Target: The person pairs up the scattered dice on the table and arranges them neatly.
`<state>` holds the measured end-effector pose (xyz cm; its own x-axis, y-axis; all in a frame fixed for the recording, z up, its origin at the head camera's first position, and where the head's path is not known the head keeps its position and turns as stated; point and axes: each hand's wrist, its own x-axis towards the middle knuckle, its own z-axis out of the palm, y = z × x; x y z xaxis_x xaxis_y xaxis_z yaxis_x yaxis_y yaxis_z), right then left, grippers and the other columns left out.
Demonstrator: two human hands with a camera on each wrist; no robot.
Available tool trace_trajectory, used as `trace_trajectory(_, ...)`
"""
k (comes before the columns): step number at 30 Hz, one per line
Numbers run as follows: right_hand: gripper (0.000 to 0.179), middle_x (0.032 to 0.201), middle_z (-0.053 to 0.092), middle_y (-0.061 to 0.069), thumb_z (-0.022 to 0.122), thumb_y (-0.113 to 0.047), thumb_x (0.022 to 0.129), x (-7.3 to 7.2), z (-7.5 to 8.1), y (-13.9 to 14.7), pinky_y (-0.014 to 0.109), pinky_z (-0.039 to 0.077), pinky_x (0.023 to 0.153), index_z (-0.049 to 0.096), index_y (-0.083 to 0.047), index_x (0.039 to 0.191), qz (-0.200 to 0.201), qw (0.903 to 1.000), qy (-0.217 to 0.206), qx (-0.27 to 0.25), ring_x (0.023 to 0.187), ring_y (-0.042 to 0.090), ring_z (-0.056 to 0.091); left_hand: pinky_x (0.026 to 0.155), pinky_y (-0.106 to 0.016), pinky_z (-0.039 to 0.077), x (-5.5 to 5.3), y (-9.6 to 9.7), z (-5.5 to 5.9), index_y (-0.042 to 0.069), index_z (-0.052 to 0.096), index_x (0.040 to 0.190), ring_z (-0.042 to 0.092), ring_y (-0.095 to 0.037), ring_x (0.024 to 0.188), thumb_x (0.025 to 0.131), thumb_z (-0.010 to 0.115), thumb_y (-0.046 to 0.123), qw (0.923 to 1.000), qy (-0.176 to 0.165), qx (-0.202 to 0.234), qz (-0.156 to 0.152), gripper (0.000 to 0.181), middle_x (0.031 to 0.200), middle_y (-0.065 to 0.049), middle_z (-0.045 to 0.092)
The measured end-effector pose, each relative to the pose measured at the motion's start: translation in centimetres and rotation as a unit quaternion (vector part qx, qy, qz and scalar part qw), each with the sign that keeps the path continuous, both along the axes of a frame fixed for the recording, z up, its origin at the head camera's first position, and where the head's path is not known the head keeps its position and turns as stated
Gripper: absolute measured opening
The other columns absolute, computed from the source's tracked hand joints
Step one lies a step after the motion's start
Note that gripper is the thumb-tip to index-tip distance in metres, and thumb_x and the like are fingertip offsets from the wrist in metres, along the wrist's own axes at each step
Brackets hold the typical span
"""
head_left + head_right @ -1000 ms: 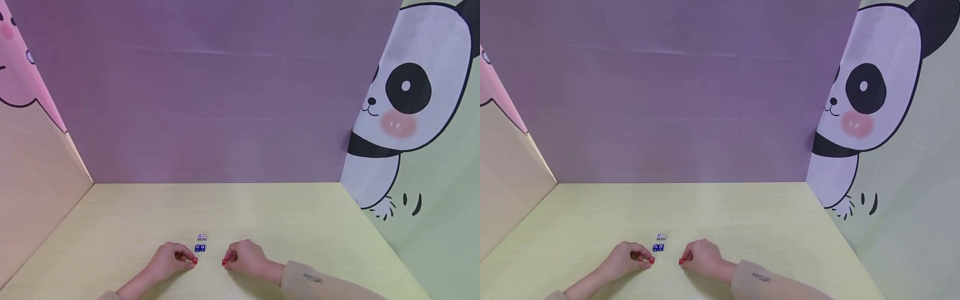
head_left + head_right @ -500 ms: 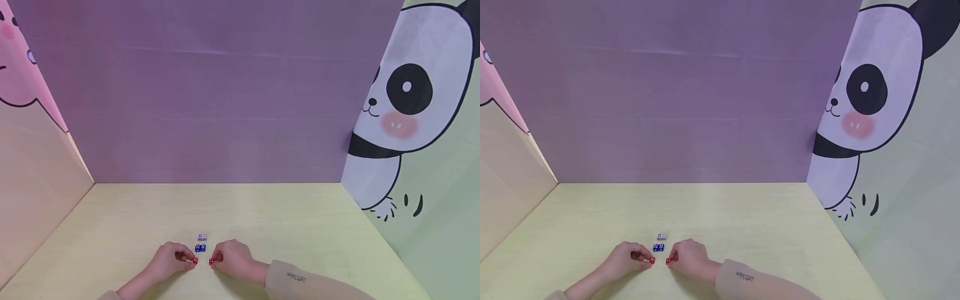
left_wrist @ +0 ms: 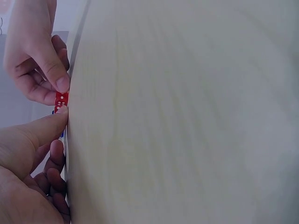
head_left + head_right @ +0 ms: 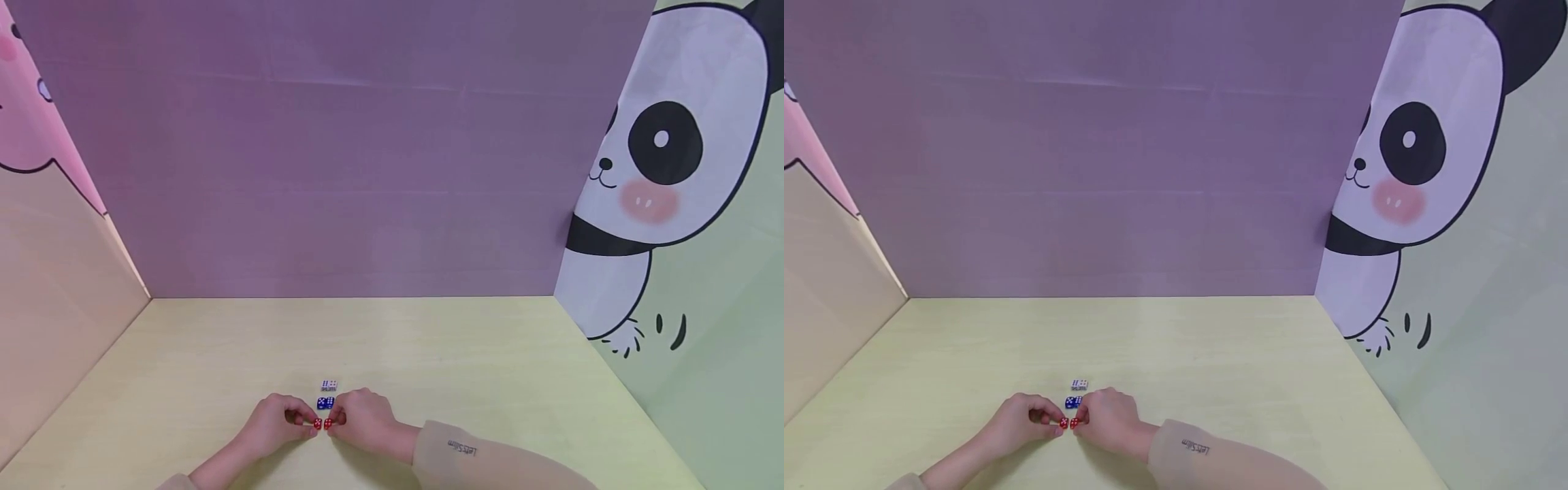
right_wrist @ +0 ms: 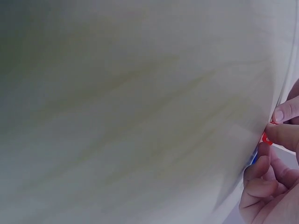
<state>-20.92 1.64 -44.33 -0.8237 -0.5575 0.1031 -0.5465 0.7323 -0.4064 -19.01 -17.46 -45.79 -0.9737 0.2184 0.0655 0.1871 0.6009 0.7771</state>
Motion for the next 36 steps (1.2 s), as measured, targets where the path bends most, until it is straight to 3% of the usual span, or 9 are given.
trace_trajectory(11, 0.012, 0.063, 0.057, -0.016, 0.079, -0.024, 0.076, -0.1, -0.2, -0.3, 0.020, 0.036, 0.051, 0.068, -0.021, 0.076, -0.006, 0.9999, -0.012, -0.008, 0.058, -0.003, 0.045, 0.064, -0.021, 0.037, 0.0, 0.2, 0.0, 0.013, 0.073, 0.079, 0.048, -0.010, 0.068, 0.070, 0.083, 0.015, 1.0000, -0.003, -0.007, -0.001, 0.014, 0.070, 0.005, 0.057)
trace_trajectory(21, 0.013, 0.065, 0.056, -0.017, 0.079, -0.027, 0.076, -0.2, 0.2, 1.2, 0.020, 0.037, 0.055, 0.069, -0.020, 0.081, -0.014, 0.9997, -0.021, -0.008, 0.062, -0.003, 0.046, 0.064, -0.022, 0.038, 0.0, -0.1, 0.1, 0.013, 0.072, 0.081, 0.048, -0.010, 0.069, 0.068, 0.083, 0.014, 1.0000, -0.007, 0.001, 0.005, 0.016, 0.070, 0.004, 0.057)
trace_trajectory(25, 0.012, 0.064, 0.054, -0.015, 0.077, -0.025, 0.077, -0.6, 1.3, 2.7, 0.020, 0.040, 0.057, 0.070, -0.017, 0.083, -0.006, 0.9995, -0.030, -0.013, 0.061, -0.001, 0.046, 0.062, -0.022, 0.038, 0.0, -0.4, 0.2, 0.012, 0.072, 0.084, 0.048, -0.014, 0.071, 0.070, 0.082, 0.016, 0.9998, -0.022, 0.004, -0.001, 0.018, 0.073, 0.002, 0.057)
trace_trajectory(29, 0.012, 0.067, 0.057, -0.011, 0.076, -0.019, 0.080, -1.3, 3.1, 4.9, 0.016, 0.042, 0.062, 0.070, -0.010, 0.085, 0.029, 0.9990, -0.016, -0.031, 0.061, 0.000, 0.046, 0.059, -0.021, 0.040, 0.1, -0.1, 0.9, 0.010, 0.070, 0.086, 0.047, -0.014, 0.071, 0.078, 0.075, 0.015, 0.9996, -0.024, -0.017, 0.001, 0.010, 0.074, 0.002, 0.058)
trace_trajectory(32, 0.011, 0.070, 0.058, -0.009, 0.075, -0.014, 0.080, -1.7, 4.6, 6.8, 0.016, 0.042, 0.061, 0.069, -0.007, 0.087, 0.049, 0.9975, 0.006, -0.052, 0.061, 0.000, 0.046, 0.058, -0.022, 0.040, 0.3, 0.7, 1.9, 0.010, 0.068, 0.085, 0.047, -0.012, 0.068, 0.085, 0.068, 0.011, 0.9989, 0.001, -0.043, 0.017, 0.001, 0.074, 0.003, 0.059)
trace_trajectory(36, 0.010, 0.072, 0.057, -0.008, 0.073, -0.011, 0.081, -1.9, 6.4, 9.3, 0.018, 0.043, 0.060, 0.068, -0.007, 0.088, 0.047, 0.9958, 0.033, -0.071, 0.061, 0.001, 0.046, 0.057, -0.022, 0.039, 0.7, 1.3, 3.7, 0.012, 0.068, 0.085, 0.045, -0.009, 0.062, 0.087, 0.064, 0.008, 0.9936, 0.057, -0.082, 0.053, 0.006, 0.072, 0.006, 0.060)
